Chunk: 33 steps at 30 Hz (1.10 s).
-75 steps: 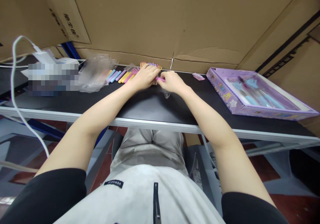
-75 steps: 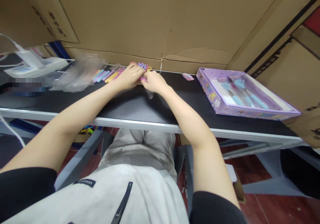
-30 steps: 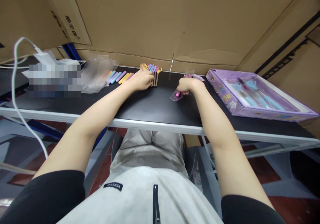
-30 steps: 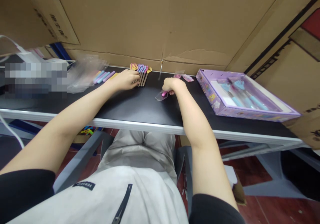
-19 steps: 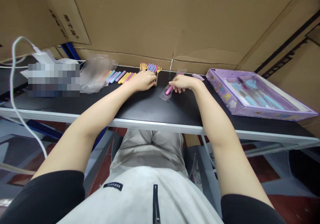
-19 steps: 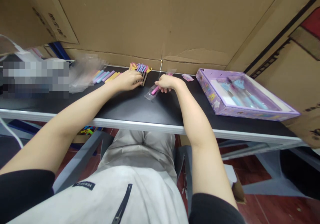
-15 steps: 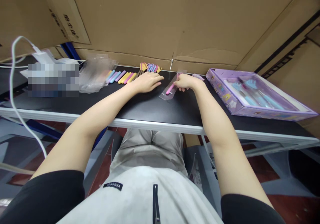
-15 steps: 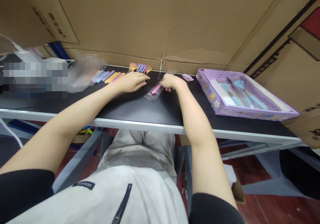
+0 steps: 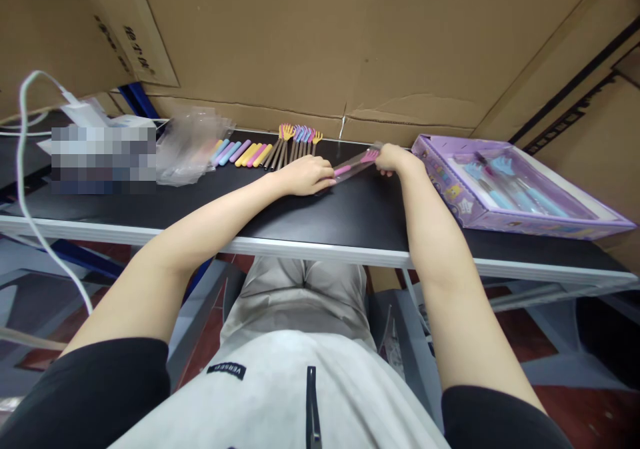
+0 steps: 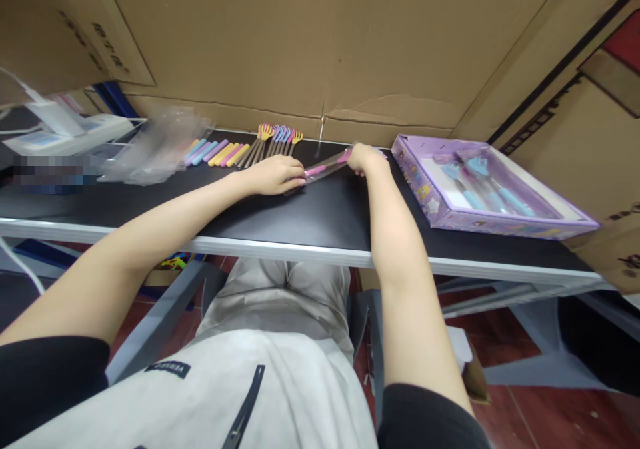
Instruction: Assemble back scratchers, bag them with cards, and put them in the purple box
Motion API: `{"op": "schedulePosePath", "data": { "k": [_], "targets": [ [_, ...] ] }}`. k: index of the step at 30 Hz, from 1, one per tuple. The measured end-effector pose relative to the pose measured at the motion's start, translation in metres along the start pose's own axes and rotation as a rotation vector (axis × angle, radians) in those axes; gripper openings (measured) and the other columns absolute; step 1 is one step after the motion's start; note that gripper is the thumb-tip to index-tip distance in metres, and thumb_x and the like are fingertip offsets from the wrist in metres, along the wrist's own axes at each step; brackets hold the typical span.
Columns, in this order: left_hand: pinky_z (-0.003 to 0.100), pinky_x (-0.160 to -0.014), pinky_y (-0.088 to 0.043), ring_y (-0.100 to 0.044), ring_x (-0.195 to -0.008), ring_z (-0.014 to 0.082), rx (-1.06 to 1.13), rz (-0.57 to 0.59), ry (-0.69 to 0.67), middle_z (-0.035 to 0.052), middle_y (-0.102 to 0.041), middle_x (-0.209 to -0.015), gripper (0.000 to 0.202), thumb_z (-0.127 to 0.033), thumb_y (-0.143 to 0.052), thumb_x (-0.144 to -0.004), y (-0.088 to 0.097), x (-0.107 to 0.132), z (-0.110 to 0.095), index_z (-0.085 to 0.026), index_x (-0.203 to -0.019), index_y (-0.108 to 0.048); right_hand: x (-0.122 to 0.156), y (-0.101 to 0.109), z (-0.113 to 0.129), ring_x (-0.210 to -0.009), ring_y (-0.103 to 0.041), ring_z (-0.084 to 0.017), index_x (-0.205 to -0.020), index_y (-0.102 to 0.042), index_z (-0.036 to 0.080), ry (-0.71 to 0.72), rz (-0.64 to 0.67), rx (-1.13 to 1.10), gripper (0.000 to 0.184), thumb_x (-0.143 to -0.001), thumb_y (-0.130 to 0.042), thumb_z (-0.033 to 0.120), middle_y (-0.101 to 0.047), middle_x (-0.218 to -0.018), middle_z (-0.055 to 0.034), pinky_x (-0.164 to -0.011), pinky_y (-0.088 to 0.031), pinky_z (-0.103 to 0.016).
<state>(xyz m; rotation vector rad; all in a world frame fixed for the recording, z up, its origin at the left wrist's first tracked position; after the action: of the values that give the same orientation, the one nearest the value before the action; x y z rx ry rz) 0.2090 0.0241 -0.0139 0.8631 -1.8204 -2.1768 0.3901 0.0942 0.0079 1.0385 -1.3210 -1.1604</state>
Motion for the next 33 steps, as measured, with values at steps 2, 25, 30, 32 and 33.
{"op": "schedulePosePath", "data": {
  "k": [2, 25, 30, 32, 33],
  "targets": [
    [0.037, -0.092, -0.056, -0.076, -0.101, 0.0281, -0.004, -0.011, 0.038, 0.0159, -0.077, -0.106, 0.031, -0.029, -0.053, -0.108, 0.003, 0.001, 0.004, -0.014, -0.111, -0.080, -0.010, 0.006, -0.023, -0.104, -0.079, -0.030, -0.122, -0.080, 0.002, -0.079, -0.113, -0.070, 0.030, -0.101, -0.060, 0.013, -0.081, -0.107, -0.0235, -0.091, -0.061, -0.034],
    [0.029, -0.072, -0.047, -0.070, -0.077, 0.0217, 0.030, 0.074, 0.416, 0.0071, -0.076, -0.080, 0.017, -0.025, -0.068, -0.086, 0.028, 0.017, 0.053, -0.017, -0.091, -0.080, -0.022, 0.002, -0.096, -0.150, -0.059, -0.036, -0.147, -0.065, 0.005, -0.228, -0.504, -0.363, 0.046, -0.109, -0.041, 0.012, -0.063, -0.154, -0.0264, -0.124, -0.046, -0.046],
    [0.028, -0.072, -0.046, -0.064, -0.070, 0.0181, 0.014, 0.041, 0.448, 0.0026, -0.069, -0.071, 0.016, -0.031, -0.069, -0.084, 0.059, 0.037, 0.075, -0.017, -0.086, -0.078, -0.036, -0.004, -0.095, -0.149, -0.059, -0.032, -0.146, -0.066, 0.008, -0.197, -0.491, -0.318, 0.044, -0.109, -0.045, 0.017, -0.063, -0.156, -0.0234, -0.124, -0.046, -0.043],
    [0.027, -0.069, -0.045, -0.062, -0.068, 0.0175, 0.021, 0.089, 0.475, 0.0017, -0.068, -0.069, 0.015, -0.031, -0.069, -0.082, 0.064, 0.044, 0.081, -0.018, -0.083, -0.077, -0.045, -0.005, -0.096, -0.148, -0.060, -0.033, -0.146, -0.067, 0.007, -0.186, -0.472, -0.291, 0.043, -0.109, -0.048, 0.018, -0.064, -0.155, -0.0245, -0.124, -0.047, -0.045],
    [0.027, -0.067, -0.045, -0.063, -0.068, 0.0177, 0.030, 0.124, 0.499, 0.0020, -0.069, -0.070, 0.014, -0.031, -0.069, -0.081, 0.065, 0.048, 0.083, -0.019, -0.081, -0.076, -0.049, -0.006, -0.096, -0.148, -0.061, -0.034, -0.146, -0.067, 0.005, -0.179, -0.465, -0.273, 0.043, -0.109, -0.050, 0.019, -0.064, -0.154, -0.0256, -0.123, -0.047, -0.046]
  ]
}}
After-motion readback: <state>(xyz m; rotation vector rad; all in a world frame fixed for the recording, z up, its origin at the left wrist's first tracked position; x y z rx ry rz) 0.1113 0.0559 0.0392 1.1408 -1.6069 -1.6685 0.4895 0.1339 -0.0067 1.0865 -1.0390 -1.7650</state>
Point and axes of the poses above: each hand's wrist, its own x-axis away from the middle knuckle, its own y-axis out of the back of the hand, z = x × y, the point moved 9 cm from there along -x, towards the middle knuckle
